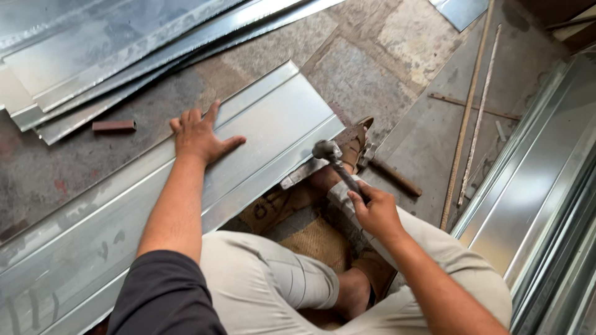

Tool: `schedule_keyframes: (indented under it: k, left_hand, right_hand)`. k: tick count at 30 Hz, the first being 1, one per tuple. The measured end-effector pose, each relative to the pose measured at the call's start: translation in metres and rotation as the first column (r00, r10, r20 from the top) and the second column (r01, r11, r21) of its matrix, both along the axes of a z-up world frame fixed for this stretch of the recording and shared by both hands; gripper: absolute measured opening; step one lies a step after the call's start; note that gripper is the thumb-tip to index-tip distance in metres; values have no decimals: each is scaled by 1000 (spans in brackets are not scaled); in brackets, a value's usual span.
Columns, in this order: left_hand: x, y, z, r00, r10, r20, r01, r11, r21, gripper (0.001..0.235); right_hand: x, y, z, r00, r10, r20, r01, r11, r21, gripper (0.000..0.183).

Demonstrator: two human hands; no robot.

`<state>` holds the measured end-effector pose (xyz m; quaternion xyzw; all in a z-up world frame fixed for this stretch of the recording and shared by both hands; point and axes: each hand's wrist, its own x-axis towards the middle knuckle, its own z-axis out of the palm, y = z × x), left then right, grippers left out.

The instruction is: The person uses a hammer to shape and flatten the edges of long metal sheets by striking them repeatedly while holding the sheets steady by hand.

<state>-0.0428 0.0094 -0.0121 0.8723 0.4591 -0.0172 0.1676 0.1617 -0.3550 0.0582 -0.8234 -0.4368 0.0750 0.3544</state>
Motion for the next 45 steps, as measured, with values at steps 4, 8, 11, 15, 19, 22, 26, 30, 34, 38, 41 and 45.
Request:
schedule_keyframes:
  k: [4, 8, 11, 15, 19, 22, 26, 30, 34, 38, 41, 45]
  left_hand:
    - [-15, -7, -7, 999, -45, -13, 46, 994, 94, 121]
    - [-11, 1, 2, 1000, -19, 6, 18, 998, 57, 122]
    - [-12, 0, -4, 1000, -18, -3, 18, 997, 76, 121]
    - [-12, 0, -6, 1000, -21, 16, 20, 996, 87, 121]
    - [-17, 3, -4, 1000, -29, 11, 28, 998, 56, 123]
    - [-27, 0, -8, 1000, -25, 0, 25, 996, 83, 123]
    - [-26, 3, -8, 999, -34, 0, 34, 995, 94, 124]
    - [-27, 2, -10, 1000, -27, -4, 27, 995, 98, 126]
    - [-24, 0, -3, 1000, -14, -26, 16, 996, 92, 125]
    - [-22, 1, 5, 1000, -5, -23, 6, 998, 56, 123]
    - [-27, -5, 4, 998, -11, -64, 14, 999, 48, 120]
    - [-24, -4, -3, 994, -81, -78, 91, 987, 131, 107]
  right_hand:
    - [4, 9, 54, 996, -77, -44, 82, 988, 132, 24]
    - [24, -8, 107, 982, 185, 44, -166, 719, 675, 24]
    - [29, -22, 85, 966, 103, 238, -242, 686, 686, 13]
    - [22, -20, -4, 973, 232, -17, -170, 758, 629, 22]
    - [13, 1, -10, 999, -40, 20, 40, 999, -23, 20]
    - [15, 3, 48, 1000, -27, -6, 28, 983, 181, 21]
    - [32, -9, 130, 949, 299, -103, -73, 525, 848, 22]
    - [38, -23, 106, 932, 227, 284, -359, 448, 819, 18]
    - [13, -13, -7, 995, -1, 102, -30, 955, 295, 21]
    - [17, 0, 4, 988, -156, 3, 156, 988, 12, 18]
    - [22, -4, 60, 997, 19, 73, -46, 920, 389, 21]
    - [22, -6, 131, 978, 201, 50, -158, 572, 805, 31]
